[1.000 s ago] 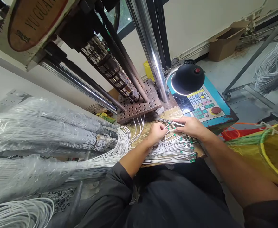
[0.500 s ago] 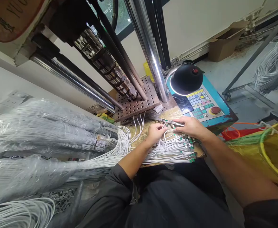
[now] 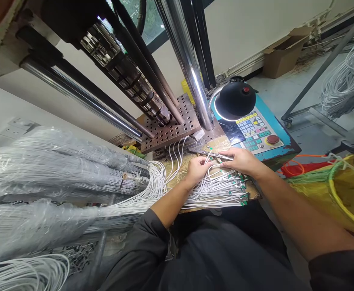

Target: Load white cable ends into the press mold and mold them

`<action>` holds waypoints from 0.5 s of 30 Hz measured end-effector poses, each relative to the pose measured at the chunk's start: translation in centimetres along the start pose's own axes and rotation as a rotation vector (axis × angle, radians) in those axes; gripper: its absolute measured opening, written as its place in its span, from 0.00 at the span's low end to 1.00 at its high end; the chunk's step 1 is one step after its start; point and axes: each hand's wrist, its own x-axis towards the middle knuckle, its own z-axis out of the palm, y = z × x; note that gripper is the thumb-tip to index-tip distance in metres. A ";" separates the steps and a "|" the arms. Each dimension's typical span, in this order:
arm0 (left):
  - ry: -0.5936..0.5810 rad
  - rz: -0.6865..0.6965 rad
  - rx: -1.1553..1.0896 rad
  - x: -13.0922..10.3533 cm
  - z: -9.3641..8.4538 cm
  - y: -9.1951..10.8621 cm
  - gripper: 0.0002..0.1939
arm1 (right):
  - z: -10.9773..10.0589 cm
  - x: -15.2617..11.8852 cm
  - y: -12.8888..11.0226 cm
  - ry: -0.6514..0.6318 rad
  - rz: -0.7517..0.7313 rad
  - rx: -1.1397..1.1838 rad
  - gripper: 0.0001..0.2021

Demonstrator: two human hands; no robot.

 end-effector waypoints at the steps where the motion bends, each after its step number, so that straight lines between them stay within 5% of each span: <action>1: -0.012 0.015 0.025 0.0 0.0 -0.1 0.06 | 0.1 0.0 0.1 0.004 -0.005 0.005 0.29; 15: -0.060 0.144 0.300 0.1 0.0 0.0 0.06 | 0.5 0.1 0.7 0.038 -0.053 0.036 0.30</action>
